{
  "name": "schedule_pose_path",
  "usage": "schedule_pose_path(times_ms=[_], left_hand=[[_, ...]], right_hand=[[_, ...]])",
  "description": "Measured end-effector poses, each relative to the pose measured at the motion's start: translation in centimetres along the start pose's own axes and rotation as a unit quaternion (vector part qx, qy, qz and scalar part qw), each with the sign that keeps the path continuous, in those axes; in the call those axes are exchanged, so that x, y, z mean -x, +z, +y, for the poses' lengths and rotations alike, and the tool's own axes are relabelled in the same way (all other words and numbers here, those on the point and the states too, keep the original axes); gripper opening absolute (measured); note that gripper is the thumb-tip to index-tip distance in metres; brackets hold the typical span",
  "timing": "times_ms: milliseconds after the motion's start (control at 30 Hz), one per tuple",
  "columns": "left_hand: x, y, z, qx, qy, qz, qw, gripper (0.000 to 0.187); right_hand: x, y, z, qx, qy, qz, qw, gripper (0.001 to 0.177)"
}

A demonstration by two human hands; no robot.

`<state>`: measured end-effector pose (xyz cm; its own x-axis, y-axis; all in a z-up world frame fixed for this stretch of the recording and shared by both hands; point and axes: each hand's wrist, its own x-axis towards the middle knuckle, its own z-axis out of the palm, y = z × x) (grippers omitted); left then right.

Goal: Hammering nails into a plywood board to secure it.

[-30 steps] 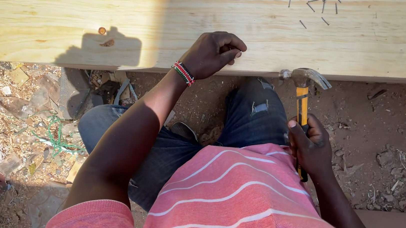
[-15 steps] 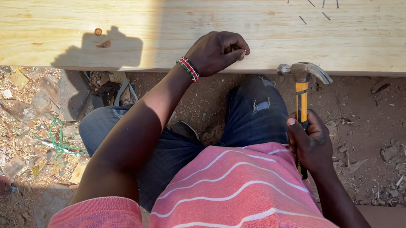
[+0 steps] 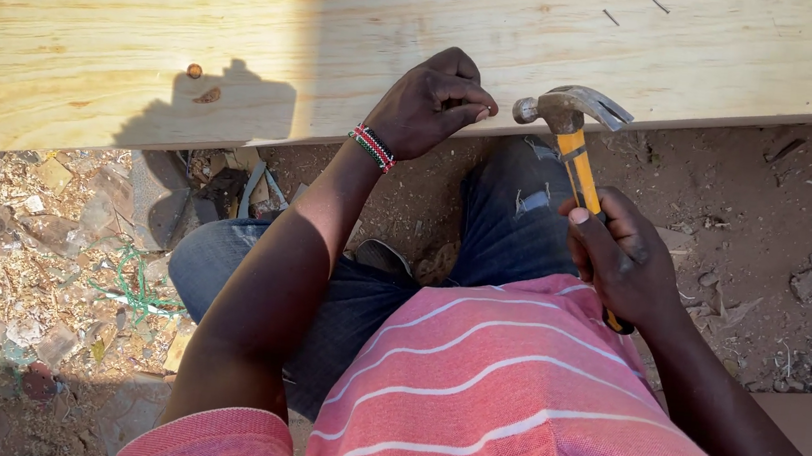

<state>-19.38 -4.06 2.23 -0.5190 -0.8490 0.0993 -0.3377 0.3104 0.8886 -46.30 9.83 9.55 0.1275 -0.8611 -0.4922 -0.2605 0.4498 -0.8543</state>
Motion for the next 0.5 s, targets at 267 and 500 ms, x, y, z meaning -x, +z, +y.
schedule_pose_path(times_ms=[267,500], left_hand=[[0.2,-0.3,0.3,0.01,0.005,0.011,1.0,0.008],[0.4,0.0,0.8,-0.018,0.042,0.031,0.998,0.005]], right_hand=[[0.9,0.0,-1.9,0.192,0.005,-0.027,0.981,0.033],[1.3,0.0,-1.1,0.281,-0.081,0.032,0.956,0.035]])
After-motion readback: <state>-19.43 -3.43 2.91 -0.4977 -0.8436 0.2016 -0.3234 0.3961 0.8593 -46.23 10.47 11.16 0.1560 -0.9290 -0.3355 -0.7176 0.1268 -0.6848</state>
